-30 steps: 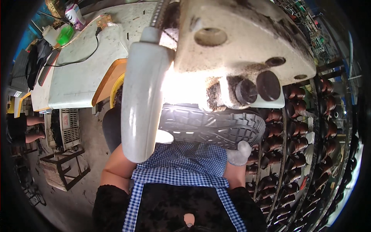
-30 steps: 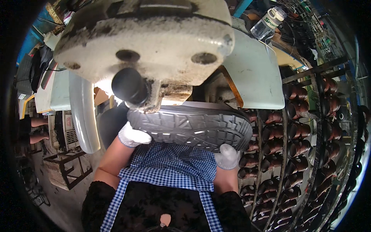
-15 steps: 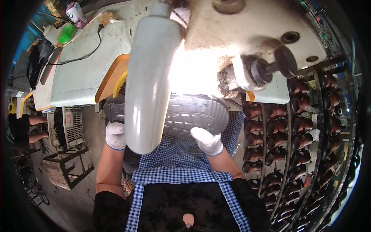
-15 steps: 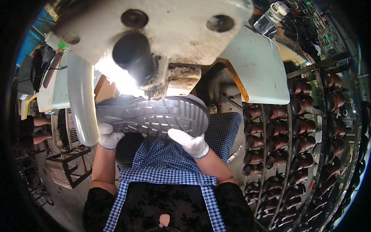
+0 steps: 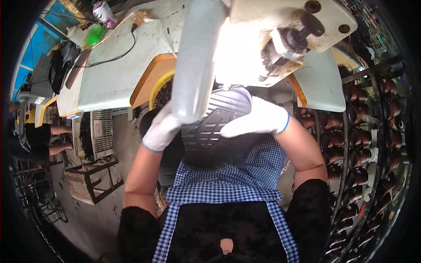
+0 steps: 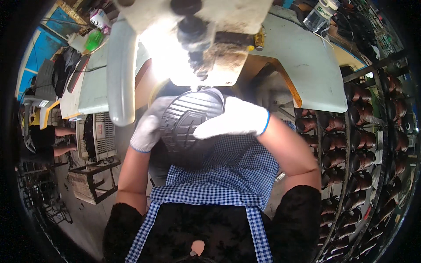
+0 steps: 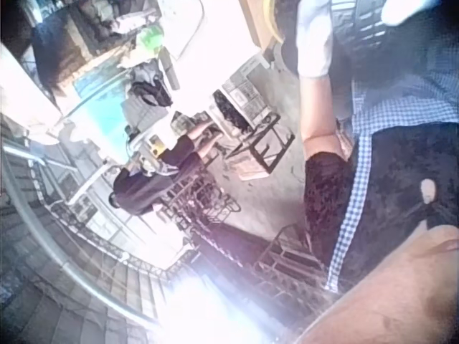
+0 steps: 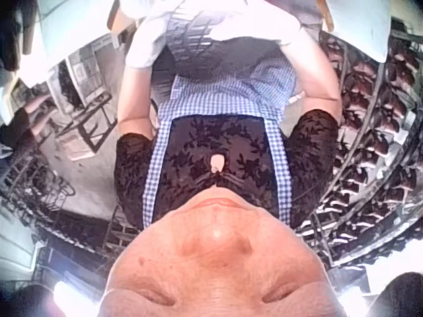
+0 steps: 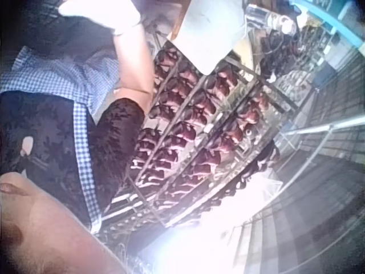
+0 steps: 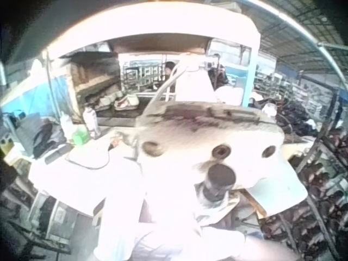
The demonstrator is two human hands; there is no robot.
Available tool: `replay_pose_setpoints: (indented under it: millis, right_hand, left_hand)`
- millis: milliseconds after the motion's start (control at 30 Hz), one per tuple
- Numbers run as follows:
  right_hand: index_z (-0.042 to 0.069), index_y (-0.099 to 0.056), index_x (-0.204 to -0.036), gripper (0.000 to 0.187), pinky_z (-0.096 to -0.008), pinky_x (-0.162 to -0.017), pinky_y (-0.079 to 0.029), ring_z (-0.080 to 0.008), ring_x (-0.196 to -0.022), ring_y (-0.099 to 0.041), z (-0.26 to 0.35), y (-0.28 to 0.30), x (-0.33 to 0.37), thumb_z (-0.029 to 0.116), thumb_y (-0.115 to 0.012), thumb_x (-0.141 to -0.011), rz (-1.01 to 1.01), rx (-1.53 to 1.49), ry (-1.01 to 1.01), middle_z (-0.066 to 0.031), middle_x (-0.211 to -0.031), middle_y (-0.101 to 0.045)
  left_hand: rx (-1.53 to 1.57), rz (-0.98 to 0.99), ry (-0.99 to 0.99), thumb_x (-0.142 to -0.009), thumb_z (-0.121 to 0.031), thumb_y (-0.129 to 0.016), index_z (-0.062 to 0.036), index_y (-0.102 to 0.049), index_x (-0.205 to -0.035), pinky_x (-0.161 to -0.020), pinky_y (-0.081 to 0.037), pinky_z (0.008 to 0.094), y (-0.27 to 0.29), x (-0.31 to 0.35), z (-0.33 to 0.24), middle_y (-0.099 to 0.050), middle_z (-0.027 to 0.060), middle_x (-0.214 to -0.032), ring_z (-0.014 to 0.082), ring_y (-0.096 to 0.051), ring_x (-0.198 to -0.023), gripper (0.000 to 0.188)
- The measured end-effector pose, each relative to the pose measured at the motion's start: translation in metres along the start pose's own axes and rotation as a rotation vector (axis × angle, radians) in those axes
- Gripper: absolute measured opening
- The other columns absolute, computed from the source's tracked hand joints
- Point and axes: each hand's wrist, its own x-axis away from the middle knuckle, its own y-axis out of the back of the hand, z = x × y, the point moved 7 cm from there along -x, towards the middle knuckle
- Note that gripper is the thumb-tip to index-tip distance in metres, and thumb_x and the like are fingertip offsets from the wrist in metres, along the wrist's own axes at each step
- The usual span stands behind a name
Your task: Apply adhesive or stitch components of shoes using an industrial machine and organize finished parts on a rack.
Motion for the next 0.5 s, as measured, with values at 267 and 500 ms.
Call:
replay_pose_setpoints:
  millis: [267,500]
  right_hand:
    - [-0.001,-0.060,-0.120,0.049,-0.0350,-0.095,-0.046,-0.0264,-0.113,-0.058,-0.014,-0.004,0.022,0.026,-0.073,-0.081,-0.542,0.384,0.208,-0.0188,-0.126,-0.058]
    - [-0.002,-0.059,-0.105,0.035,-0.0315,-0.073,-0.051,-0.0228,-0.078,-0.065,-0.035,-0.016,0.053,0.022,-0.071,-0.084,-0.875,0.198,0.448,-0.0125,-0.089,-0.068]
  left_hand:
    - [-0.162,-0.196,0.069,-0.092,-0.018,-0.057,0.0055,-0.046,-0.134,-0.101,-0.042,0.0320,-0.039,-0.001,-0.014,-0.058,0.0131,-0.126,0.0190,-0.055,-0.115,0.049]
    - [-0.389,-0.353,-0.004,-0.098,-0.015,-0.049,0.0022,-0.048,-0.132,-0.099,-0.044,0.0332,-0.047,0.013,0.010,-0.058,0.0122,-0.124,0.0190,-0.056,-0.112,0.038]
